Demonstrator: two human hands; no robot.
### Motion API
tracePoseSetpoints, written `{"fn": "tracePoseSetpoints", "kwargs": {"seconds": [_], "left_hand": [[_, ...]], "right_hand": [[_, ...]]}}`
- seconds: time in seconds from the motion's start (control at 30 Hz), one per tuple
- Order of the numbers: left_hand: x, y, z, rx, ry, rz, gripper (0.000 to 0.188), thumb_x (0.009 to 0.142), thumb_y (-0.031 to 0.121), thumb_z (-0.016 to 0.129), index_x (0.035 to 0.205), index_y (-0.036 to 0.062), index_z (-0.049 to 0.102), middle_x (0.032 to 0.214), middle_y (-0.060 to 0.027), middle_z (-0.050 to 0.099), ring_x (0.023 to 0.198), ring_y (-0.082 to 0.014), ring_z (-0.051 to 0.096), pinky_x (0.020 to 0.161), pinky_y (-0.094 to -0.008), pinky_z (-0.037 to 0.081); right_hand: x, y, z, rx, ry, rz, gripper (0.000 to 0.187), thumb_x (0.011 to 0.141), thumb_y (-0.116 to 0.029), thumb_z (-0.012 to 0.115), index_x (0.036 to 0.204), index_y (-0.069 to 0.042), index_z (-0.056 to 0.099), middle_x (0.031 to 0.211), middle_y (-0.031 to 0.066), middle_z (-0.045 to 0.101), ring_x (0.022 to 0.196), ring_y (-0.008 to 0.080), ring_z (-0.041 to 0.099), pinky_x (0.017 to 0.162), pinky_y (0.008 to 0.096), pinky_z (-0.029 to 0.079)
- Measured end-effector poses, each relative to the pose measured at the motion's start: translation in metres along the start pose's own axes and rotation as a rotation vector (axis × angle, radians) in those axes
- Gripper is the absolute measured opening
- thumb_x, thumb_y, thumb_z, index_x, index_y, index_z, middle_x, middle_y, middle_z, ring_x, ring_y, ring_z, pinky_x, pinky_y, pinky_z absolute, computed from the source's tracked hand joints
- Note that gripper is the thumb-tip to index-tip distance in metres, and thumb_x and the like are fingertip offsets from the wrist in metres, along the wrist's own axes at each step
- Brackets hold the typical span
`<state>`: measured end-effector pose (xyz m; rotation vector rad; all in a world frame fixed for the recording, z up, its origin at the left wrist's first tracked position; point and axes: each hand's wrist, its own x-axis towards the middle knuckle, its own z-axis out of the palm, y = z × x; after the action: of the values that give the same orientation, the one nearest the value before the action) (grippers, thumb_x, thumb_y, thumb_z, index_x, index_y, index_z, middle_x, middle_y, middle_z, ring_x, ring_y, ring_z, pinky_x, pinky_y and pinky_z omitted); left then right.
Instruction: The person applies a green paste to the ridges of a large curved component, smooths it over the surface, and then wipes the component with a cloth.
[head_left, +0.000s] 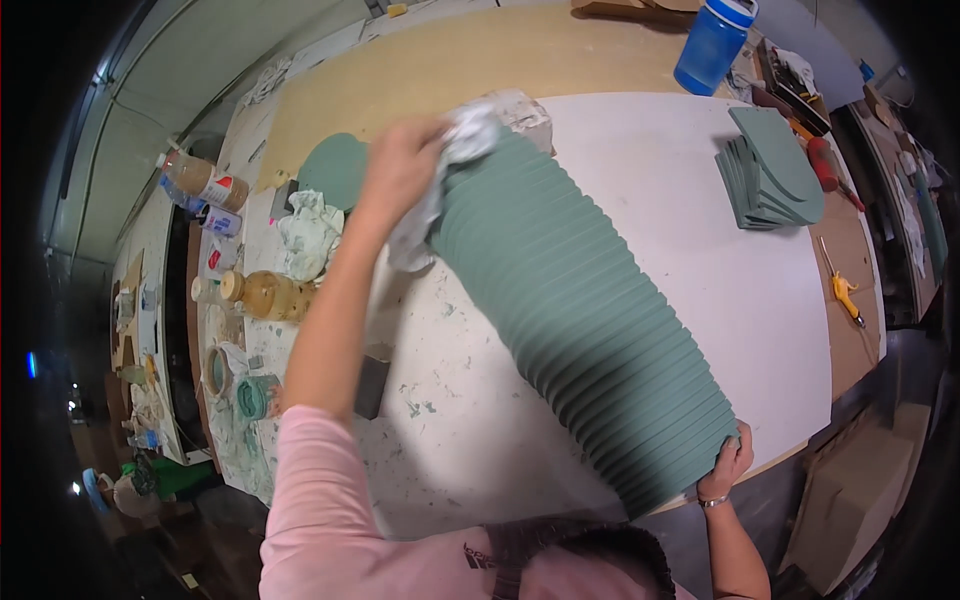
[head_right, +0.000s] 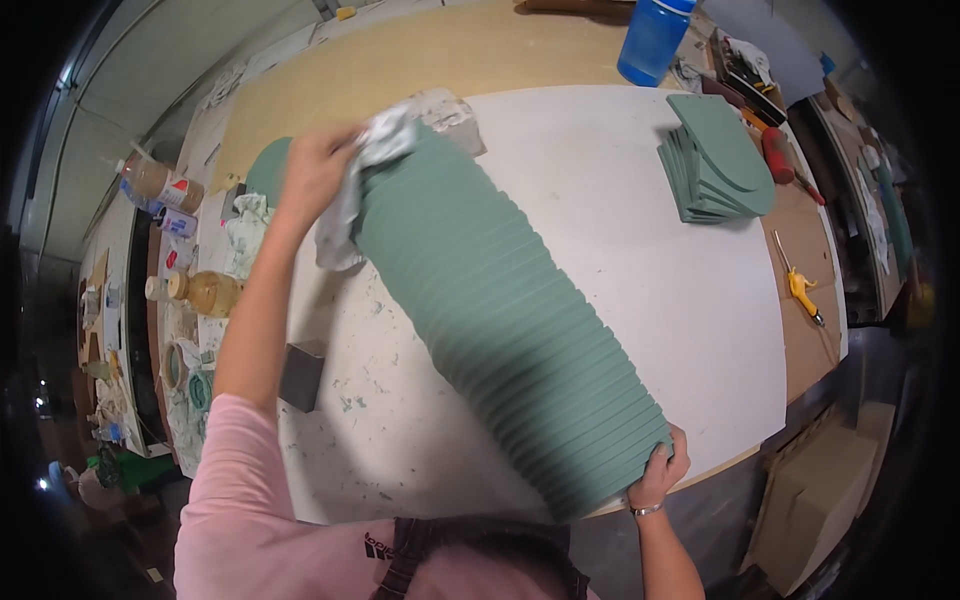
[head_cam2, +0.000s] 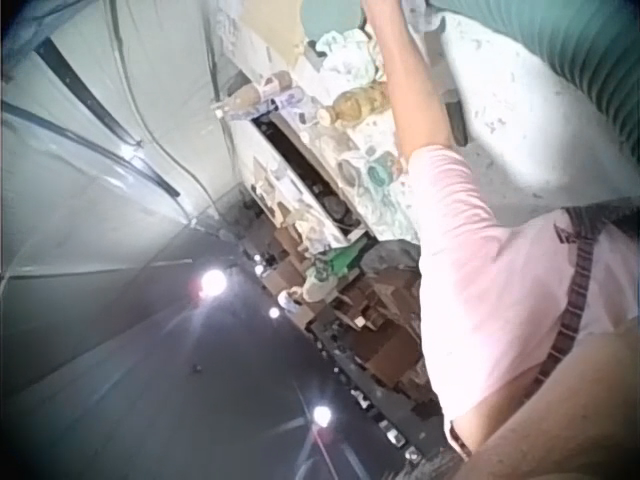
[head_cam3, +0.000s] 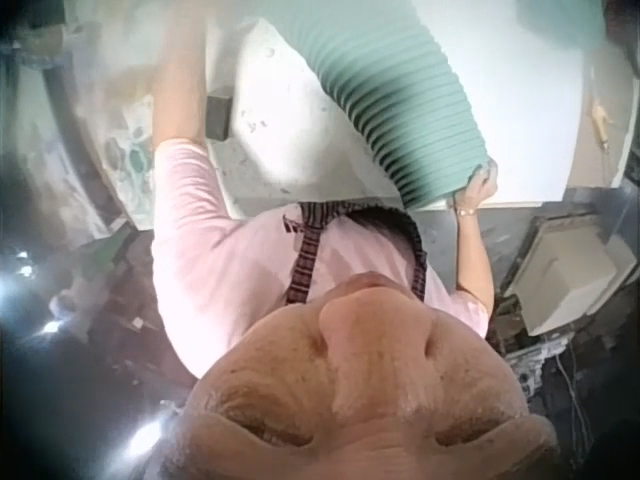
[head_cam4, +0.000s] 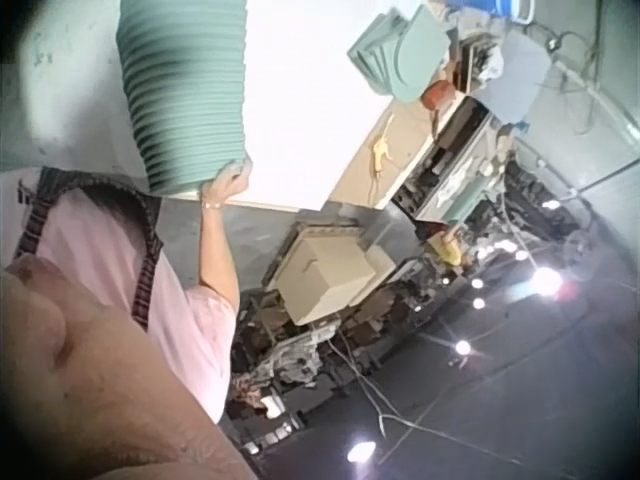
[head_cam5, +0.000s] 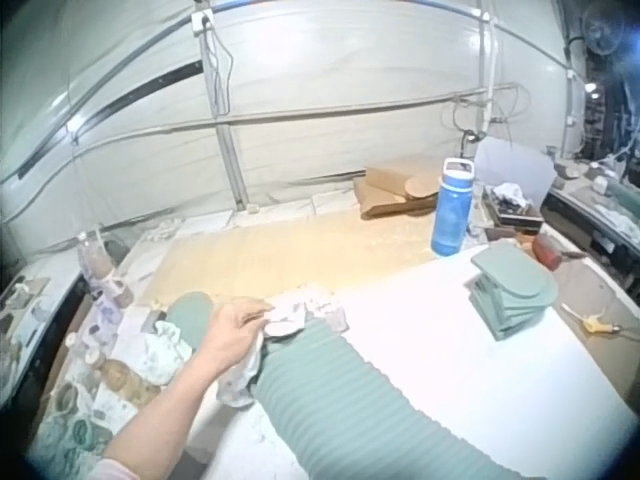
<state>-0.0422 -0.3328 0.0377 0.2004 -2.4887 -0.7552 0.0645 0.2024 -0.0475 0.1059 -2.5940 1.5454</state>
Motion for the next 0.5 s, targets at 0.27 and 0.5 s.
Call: {"fn": "tracePoseSetpoints", "kwargs": {"seconds": [0.27, 0.5], "left_hand": [[-0.053, -0.019, 0.02, 0.042, -0.113, 0.23, 0.023, 0.081, 0.007, 0.061, 0.102, 0.0076, 0.07, 0.111, -0.0097, 0.064, 0.1, -0.0275, 0.057, 0.091, -0.0358, 0.045], [-0.047, 0.013, -0.003, -0.066, -0.128, 0.088, 0.016, 0.077, 0.01, 0.066, 0.091, 0.0056, 0.071, 0.096, -0.0071, 0.066, 0.095, -0.0258, 0.058, 0.085, -0.0368, 0.046]], "right_hand": [[0.001, -0.001, -0.005, -0.036, -0.024, 0.039, 0.038, 0.092, -0.03, 0.045, 0.095, 0.006, 0.057, 0.067, 0.0033, 0.051, 0.062, 0.0095, 0.041, 0.057, 0.026, 0.033], [0.001, -0.001, 0.001, 0.009, -0.005, -0.032, 0.037, 0.092, -0.029, 0.045, 0.094, 0.006, 0.057, 0.064, 0.0012, 0.047, 0.06, 0.0087, 0.037, 0.054, 0.0263, 0.03]]}}
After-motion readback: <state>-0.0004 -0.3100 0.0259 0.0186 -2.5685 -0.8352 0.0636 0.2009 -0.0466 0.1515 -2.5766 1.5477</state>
